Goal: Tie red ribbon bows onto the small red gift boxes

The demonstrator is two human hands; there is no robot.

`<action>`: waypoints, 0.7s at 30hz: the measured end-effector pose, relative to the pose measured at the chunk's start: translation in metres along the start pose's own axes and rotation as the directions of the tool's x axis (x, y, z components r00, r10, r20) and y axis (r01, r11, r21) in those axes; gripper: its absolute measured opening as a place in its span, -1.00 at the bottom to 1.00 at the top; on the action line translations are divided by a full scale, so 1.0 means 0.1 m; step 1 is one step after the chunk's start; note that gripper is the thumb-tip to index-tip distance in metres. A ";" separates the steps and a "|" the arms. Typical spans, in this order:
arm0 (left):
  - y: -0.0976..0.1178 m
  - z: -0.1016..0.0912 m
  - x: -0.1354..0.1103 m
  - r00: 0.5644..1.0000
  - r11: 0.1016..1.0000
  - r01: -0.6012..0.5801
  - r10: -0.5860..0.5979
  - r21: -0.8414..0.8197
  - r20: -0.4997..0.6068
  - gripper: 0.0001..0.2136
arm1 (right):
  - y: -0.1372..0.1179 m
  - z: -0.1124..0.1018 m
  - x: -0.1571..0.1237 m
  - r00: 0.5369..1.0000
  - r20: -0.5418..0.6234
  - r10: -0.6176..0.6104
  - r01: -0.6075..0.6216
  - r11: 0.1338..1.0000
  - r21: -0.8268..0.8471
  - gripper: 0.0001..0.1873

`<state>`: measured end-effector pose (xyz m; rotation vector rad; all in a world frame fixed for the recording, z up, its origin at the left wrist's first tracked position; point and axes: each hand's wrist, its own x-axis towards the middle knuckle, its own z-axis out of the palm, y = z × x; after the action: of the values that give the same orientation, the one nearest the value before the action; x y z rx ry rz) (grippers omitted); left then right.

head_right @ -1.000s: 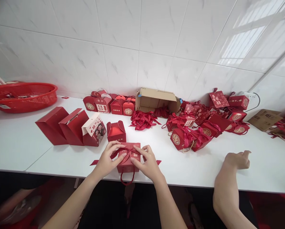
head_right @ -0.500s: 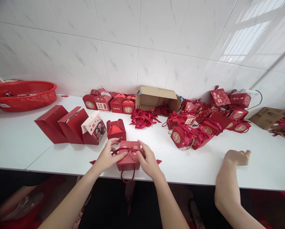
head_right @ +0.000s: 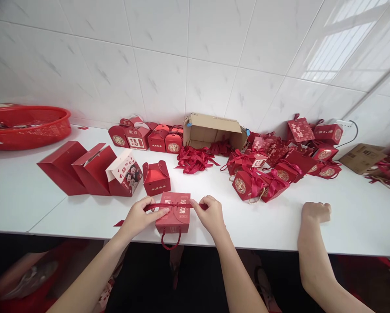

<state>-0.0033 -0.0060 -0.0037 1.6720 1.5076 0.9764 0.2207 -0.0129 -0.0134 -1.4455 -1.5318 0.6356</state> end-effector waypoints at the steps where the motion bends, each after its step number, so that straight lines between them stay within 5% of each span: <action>1: -0.01 -0.01 0.00 1.000 1.000 0.007 -0.007 -0.011 0.013 -0.58 | 0.01 -0.03 0.00 0.999 0.030 0.018 -0.019 1.000 0.025 -0.51; 6: 0.04 -0.06 0.00 0.998 0.998 -0.062 0.062 0.007 -0.015 -0.66 | -0.02 -0.24 0.00 0.954 0.280 0.102 -0.161 0.967 0.196 -0.51; 10: 0.28 -0.01 -0.04 0.949 0.956 -0.269 0.284 0.115 -0.137 -0.59 | -0.15 -0.37 0.01 0.877 0.472 0.086 -0.344 0.799 0.494 -0.59; 15: 0.60 0.20 -0.04 0.874 0.840 -0.472 0.486 0.266 0.018 -0.57 | -0.33 -0.38 0.05 0.888 0.459 -0.019 -0.305 0.722 0.621 -0.75; 21: 0.60 0.26 0.08 0.867 0.831 -0.437 0.491 0.344 -0.084 -0.88 | -0.35 -0.44 0.02 0.916 0.394 0.077 -0.286 0.814 0.505 -0.75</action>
<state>0.0488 -0.0045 0.0362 2.3164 1.4455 1.2017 0.2421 -0.0269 0.0366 -1.0606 -1.3094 1.4049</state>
